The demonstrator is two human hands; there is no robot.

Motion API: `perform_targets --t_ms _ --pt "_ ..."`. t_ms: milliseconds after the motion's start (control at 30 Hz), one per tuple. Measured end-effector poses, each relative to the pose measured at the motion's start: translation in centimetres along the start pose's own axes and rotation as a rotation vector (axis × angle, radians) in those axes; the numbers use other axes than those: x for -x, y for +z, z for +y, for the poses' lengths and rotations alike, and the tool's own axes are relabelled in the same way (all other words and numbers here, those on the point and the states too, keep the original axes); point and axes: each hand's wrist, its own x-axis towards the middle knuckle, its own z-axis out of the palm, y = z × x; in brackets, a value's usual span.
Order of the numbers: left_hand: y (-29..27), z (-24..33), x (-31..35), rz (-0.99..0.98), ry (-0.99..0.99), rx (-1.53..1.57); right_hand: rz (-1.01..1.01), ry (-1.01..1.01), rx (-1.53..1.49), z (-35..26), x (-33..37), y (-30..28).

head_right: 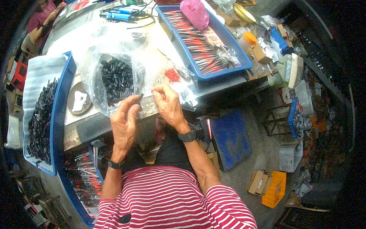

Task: The person repeatedly picks small black plastic pieces from a bag and red tips from a tray, then presses them together by hand. The assembled units are placed into a blue bin on the left. The process is repeated continuously across the clip.

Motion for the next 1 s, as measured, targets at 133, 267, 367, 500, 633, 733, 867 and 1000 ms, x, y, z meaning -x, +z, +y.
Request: perform_targets --t_ms 133,267,367,500,633,733,867,1000 --pt "0.4 0.5 0.9 -0.084 -0.192 0.133 -0.068 -0.006 -0.079 -1.0 1.0 0.2" --pt "0.3 0.3 1.2 -0.08 -0.191 0.146 -0.113 0.061 -0.27 -1.5 1.5 0.4" --pt "0.3 0.0 1.2 -0.023 -0.134 0.155 -0.153 0.058 -0.315 -1.7 1.6 0.1" --pt "0.4 -0.2 1.2 -0.002 -0.065 0.128 -0.15 0.036 -0.305 -1.9 1.8 0.1" --pt "0.0 0.1 1.4 -0.022 -0.096 0.089 -0.153 0.02 -0.316 -2.2 2.0 0.3" --pt "-0.2 0.4 1.4 -0.037 -0.105 0.072 -0.152 0.001 -0.308 -2.3 2.1 0.3" --pt "-0.2 0.8 1.3 -0.021 -0.079 0.146 -0.13 -0.009 -0.344 -2.6 2.4 0.6" --pt "-0.7 1.1 1.2 -0.056 -0.099 0.16 -0.087 0.002 -0.334 -2.6 2.7 1.0"
